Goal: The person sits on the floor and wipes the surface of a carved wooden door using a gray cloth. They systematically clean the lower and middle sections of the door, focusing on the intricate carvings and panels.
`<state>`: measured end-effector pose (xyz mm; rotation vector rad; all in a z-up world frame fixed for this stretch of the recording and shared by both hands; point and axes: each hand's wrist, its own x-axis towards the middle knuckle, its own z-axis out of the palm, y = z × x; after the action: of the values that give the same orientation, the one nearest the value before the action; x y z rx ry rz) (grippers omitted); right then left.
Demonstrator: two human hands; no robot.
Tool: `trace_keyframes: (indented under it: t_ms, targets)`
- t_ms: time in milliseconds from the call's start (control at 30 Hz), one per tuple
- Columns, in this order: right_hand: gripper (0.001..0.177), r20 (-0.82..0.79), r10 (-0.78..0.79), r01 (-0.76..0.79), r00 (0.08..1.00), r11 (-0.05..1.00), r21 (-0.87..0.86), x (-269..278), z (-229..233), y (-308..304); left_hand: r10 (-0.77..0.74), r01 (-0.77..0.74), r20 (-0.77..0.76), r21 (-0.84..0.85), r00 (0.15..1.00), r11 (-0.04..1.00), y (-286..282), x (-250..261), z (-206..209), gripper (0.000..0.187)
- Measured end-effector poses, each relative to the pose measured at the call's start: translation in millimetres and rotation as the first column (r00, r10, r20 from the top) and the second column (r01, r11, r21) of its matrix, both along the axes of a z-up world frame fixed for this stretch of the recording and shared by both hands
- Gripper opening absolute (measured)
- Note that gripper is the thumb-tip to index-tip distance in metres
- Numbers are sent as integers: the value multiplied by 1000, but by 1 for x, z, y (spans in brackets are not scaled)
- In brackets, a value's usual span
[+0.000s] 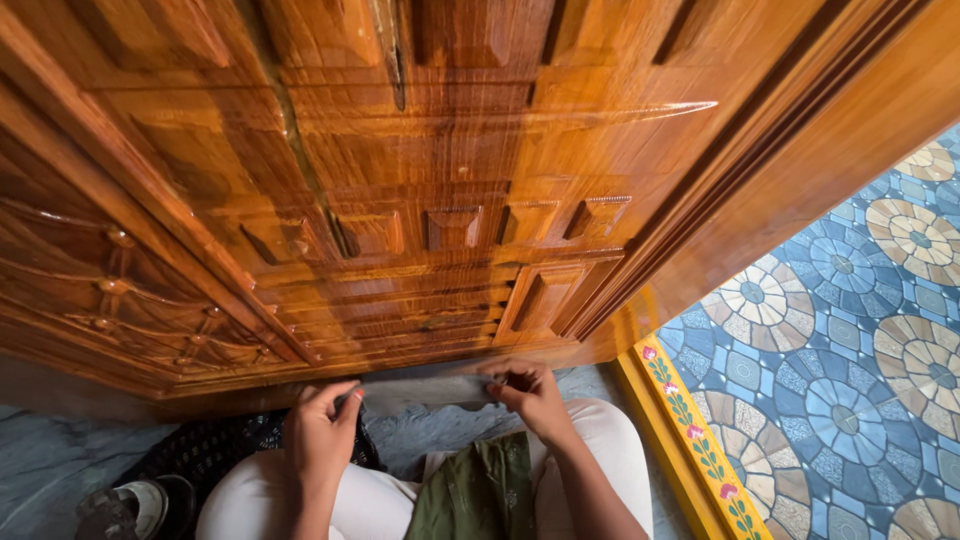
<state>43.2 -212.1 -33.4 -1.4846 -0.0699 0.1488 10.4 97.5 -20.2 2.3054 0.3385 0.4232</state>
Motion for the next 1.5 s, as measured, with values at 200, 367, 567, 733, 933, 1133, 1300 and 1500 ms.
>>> trace_keyframes:
  t_ms: [200,367,567,733,933,1133,1300,1500]
  targets:
    - [10,44,-131,134,990,987,-92,-5,-25,25,77,19,136,-596,988,803,-5,11,-17,16]
    - [7,26,-294,291,955,952,95,-8,-41,38,45,31,80,-755,996,655,-6,18,-39,18]
    - [16,90,-366,346,926,921,177,-8,-27,47,55,194,316,-702,947,685,-32,13,-48,32]
    - [39,342,-319,351,884,936,-33,-12,-22,63,-23,129,321,-314,947,940,-58,4,-31,31]
    - [60,594,-117,373,796,867,-329,-15,-30,86,-95,87,164,55,982,995,-66,6,-20,63]
    - [75,539,306,172,784,727,-664,-13,-24,111,63,-68,136,33,989,997,-51,18,-23,73]
    - [75,407,425,49,809,641,-766,-4,-23,122,133,-91,227,-188,965,978,-41,24,-23,69]
    - [69,489,281,179,826,691,-700,-4,-16,119,82,-70,253,-55,964,996,-54,23,-26,78]
